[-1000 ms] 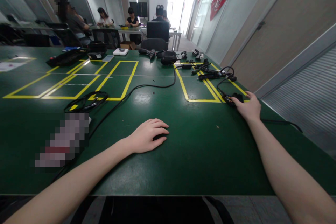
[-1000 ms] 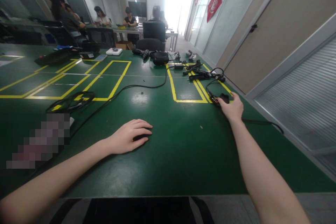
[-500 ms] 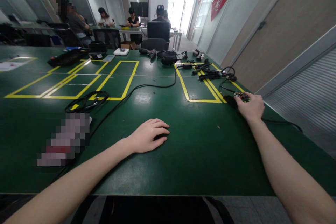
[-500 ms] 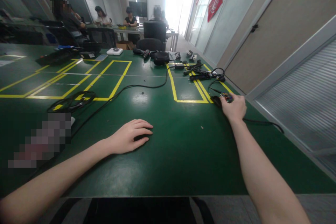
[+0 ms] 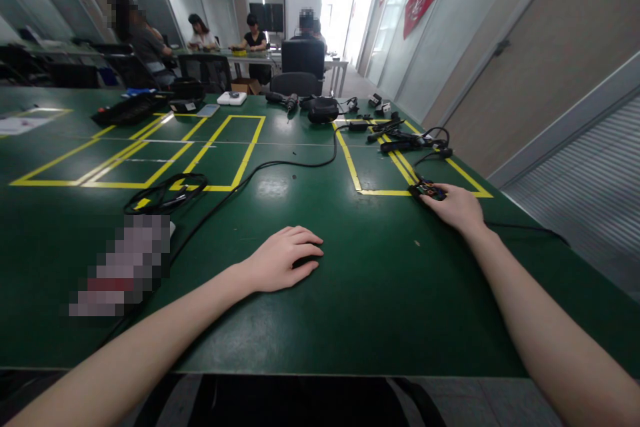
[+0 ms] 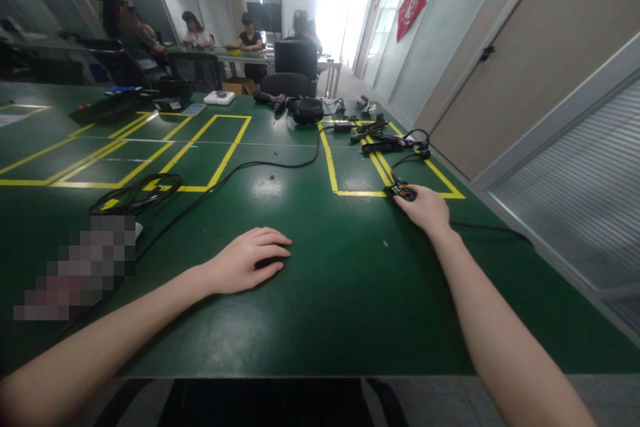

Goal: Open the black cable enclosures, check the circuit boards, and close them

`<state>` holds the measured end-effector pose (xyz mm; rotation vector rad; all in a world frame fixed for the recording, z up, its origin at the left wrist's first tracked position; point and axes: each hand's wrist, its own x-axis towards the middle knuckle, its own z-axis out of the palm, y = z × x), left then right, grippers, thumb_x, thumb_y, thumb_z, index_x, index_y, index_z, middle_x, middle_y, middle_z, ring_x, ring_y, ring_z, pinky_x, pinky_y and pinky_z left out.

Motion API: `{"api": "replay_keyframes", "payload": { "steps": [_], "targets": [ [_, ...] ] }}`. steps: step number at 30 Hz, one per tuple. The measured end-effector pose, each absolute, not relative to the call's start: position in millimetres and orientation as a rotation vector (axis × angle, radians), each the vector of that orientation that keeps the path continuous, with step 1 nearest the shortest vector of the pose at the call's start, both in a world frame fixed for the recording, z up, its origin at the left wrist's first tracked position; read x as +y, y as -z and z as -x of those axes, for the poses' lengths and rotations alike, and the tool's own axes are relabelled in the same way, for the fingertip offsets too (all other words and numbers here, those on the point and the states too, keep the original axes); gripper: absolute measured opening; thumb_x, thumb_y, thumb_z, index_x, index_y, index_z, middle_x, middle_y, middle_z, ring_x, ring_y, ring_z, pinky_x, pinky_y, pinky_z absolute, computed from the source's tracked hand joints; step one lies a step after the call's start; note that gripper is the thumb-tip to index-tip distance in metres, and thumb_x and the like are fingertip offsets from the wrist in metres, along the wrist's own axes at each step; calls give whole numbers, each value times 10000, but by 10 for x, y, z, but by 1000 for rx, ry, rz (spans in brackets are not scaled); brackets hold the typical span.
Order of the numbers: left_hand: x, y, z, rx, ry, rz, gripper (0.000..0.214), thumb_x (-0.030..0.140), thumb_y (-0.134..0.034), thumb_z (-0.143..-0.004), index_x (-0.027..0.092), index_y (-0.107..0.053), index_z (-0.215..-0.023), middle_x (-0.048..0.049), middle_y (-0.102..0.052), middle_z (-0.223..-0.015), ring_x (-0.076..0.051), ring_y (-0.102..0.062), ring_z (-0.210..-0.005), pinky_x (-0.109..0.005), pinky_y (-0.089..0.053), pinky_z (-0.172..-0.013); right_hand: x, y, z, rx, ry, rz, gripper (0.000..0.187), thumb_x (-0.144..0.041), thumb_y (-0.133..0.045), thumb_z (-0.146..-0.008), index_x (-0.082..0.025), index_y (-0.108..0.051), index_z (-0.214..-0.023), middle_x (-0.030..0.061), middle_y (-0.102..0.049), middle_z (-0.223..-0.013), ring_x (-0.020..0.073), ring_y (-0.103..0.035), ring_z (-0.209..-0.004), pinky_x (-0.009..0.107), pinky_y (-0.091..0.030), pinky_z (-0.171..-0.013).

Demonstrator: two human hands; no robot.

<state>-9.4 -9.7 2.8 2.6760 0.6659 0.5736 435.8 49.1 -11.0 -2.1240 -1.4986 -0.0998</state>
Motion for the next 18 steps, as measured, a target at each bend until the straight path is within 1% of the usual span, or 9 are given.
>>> {"api": "replay_keyframes", "payload": {
  "steps": [2, 4, 7, 9, 11, 13, 16, 18],
  "targets": [
    [-97, -32, 94, 660, -571, -2682, 224, 289, -570, -1036, 216, -748, -1151, -99, -728, -1295, -262, -665, -1209, -451, -536, -1051, 483, 74, -4119, -1592, 69, 2170, 416, -451, -736, -791, -189, -786, -1110, 130, -798, -1050, 365, -739, -978, 416, -583, -751],
    [-100, -34, 89, 658, -564, -2684, 234, 285, -563, -1038, 207, -731, -1181, -103, -729, -1288, -264, -665, -1208, -451, -535, -1051, 454, 55, -3850, -1725, 31, 2075, 415, -446, -724, -816, -200, -780, -1144, 118, -798, -1095, 358, -744, -1016, 423, -599, -782],
    [-112, -39, 68, 678, -584, -2661, 284, 282, -567, -1030, 210, -670, -1285, -110, -718, -1288, -260, -666, -1200, -441, -531, -1057, 345, 57, -3425, -1943, -59, 1795, 370, -397, -719, -841, -206, -770, -1154, 115, -787, -1151, 341, -750, -1035, 449, -609, -866],
    [-123, -48, 50, 701, -643, -2642, 313, 291, -574, -1021, 218, -639, -1318, -116, -697, -1300, -260, -655, -1205, -436, -528, -1062, 217, 58, -3137, -2092, -154, 1530, 347, -348, -711, -859, -208, -752, -1175, 107, -781, -1148, 315, -755, -1029, 436, -612, -887],
    [-132, -62, 40, 714, -739, -2627, 331, 320, -593, -1008, 218, -626, -1321, -128, -678, -1305, -269, -640, -1215, -441, -525, -1065, 55, 48, -2866, -2272, -275, 1241, 339, -322, -681, -905, -189, -729, -1213, 99, -772, -1076, 270, -762, -941, 385, -615, -829],
    [-139, -74, 42, 705, -815, -2616, 349, 364, -627, -985, 212, -630, -1299, -134, -684, -1266, -276, -645, -1186, -439, -532, -1039, -111, 32, -2643, -2422, -382, 972, 347, -294, -684, -919, -203, -708, -1253, 84, -758, -1061, 233, -756, -915, 336, -607, -802],
    [-141, -71, 57, 627, -784, -2617, 354, 450, -674, -947, 197, -663, -1194, -112, -731, -1092, -254, -694, -1015, -393, -552, -931, -294, 19, -2453, -2538, -463, 739, 355, -271, -703, -906, -226, -697, -1258, 64, -750, -1033, 200, -750, -852, 283, -590, -716],
    [-140, -59, 64, 596, -726, -2622, 378, 488, -681, -939, 190, -667, -1171, -94, -744, -1007, -237, -709, -929, -373, -549, -898, -346, 20, -2421, -2537, -471, 690, 359, -266, -702, -906, -232, -690, -1264, 64, -757, -1042, 194, -755, -843, 272, -587, -694]
  ]
}}
